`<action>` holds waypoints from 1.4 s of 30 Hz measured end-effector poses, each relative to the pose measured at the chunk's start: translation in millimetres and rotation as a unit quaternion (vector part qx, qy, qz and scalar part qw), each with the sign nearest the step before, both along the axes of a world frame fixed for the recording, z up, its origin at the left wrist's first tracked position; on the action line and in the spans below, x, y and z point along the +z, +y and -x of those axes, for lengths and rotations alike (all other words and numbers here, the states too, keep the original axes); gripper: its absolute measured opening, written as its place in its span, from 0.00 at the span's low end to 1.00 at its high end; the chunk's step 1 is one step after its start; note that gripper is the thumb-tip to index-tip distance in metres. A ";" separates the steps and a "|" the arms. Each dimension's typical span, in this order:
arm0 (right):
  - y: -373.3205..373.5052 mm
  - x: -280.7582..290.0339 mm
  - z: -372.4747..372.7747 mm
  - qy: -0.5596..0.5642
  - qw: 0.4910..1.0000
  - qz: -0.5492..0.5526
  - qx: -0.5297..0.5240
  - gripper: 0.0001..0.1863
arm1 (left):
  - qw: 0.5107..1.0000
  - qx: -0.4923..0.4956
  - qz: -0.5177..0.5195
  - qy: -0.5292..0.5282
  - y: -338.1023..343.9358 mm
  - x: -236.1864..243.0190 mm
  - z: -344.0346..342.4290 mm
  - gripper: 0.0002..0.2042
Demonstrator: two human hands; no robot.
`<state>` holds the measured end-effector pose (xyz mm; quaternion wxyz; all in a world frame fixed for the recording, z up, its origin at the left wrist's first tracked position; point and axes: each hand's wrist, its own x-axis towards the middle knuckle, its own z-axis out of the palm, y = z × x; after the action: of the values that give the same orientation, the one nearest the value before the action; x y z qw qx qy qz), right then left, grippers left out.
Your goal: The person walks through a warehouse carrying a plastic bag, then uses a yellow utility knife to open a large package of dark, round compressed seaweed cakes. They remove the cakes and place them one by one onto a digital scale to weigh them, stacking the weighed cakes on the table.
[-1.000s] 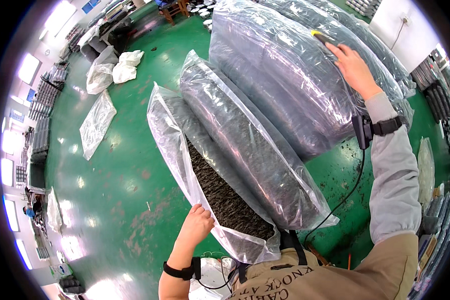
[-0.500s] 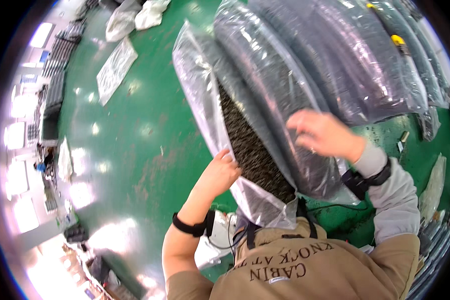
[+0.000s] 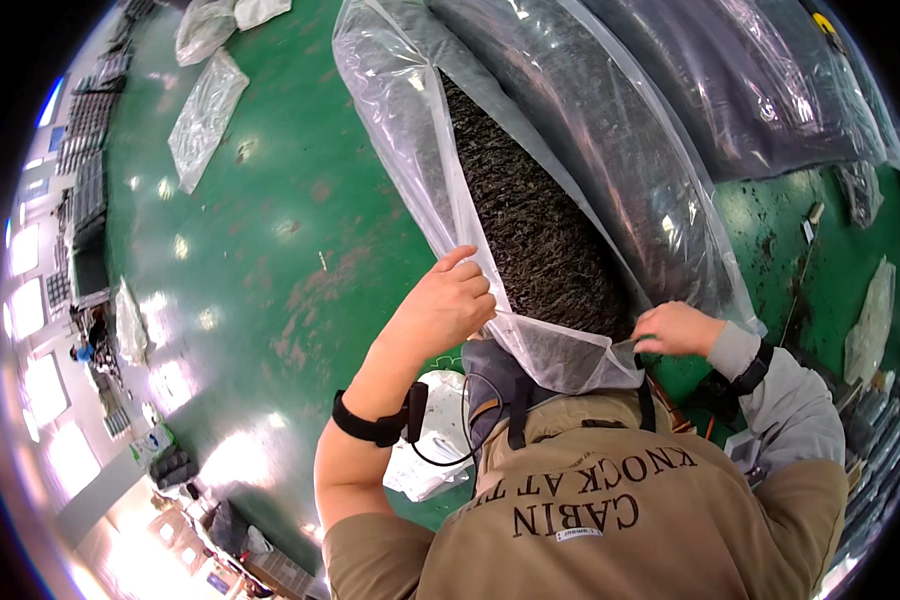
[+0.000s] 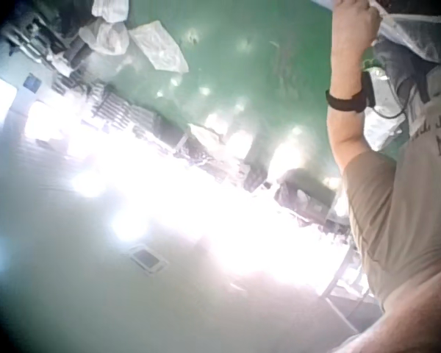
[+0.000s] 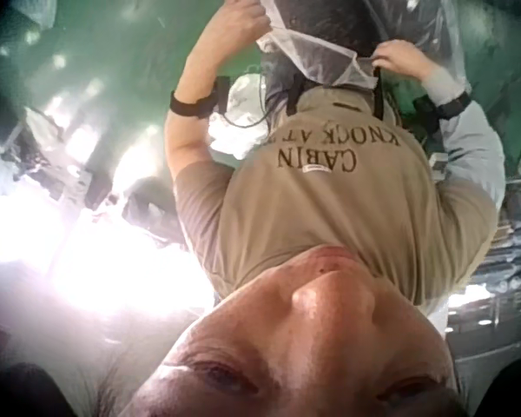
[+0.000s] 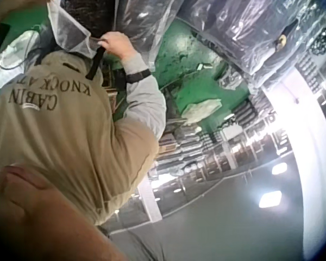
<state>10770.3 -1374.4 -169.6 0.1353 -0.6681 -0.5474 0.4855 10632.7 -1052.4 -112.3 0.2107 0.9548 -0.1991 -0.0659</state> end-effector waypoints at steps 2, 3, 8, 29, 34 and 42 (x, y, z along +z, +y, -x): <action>-14.7 -5.9 -2.8 -0.081 0.994 0.023 -0.077 0.13 | 0.999 -0.008 0.034 -0.009 13.1 -0.9 7.0 0.07; -20.5 -6.1 -3.2 -0.101 0.989 0.023 -0.105 0.13 | 0.999 -0.021 0.046 -0.009 21.1 -3.5 12.8 0.07; -31.7 -8.8 -13.3 -0.165 0.965 0.020 -0.201 0.10 | 0.993 -0.058 0.097 -0.015 45.0 -12.5 25.2 0.06; -10.7 -3.3 41.2 -0.182 0.949 -0.140 -0.219 0.16 | 0.984 -0.131 -0.106 -0.063 149.2 -50.3 -159.2 0.03; 39.2 51.6 0.7 -0.220 0.881 -0.224 -0.353 0.10 | 0.976 -0.200 -0.032 -0.083 174.5 -40.4 -142.4 0.03; 307.1 33.4 -80.5 -0.193 0.907 -0.260 -0.267 0.26 | 0.960 -0.247 0.045 -0.126 236.5 -45.3 -155.3 0.08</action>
<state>10850.8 -1067.3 -136.1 0.3207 -0.8113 -0.4705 0.1328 10788.0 -815.9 -157.6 0.2036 0.8660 -0.4566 0.0136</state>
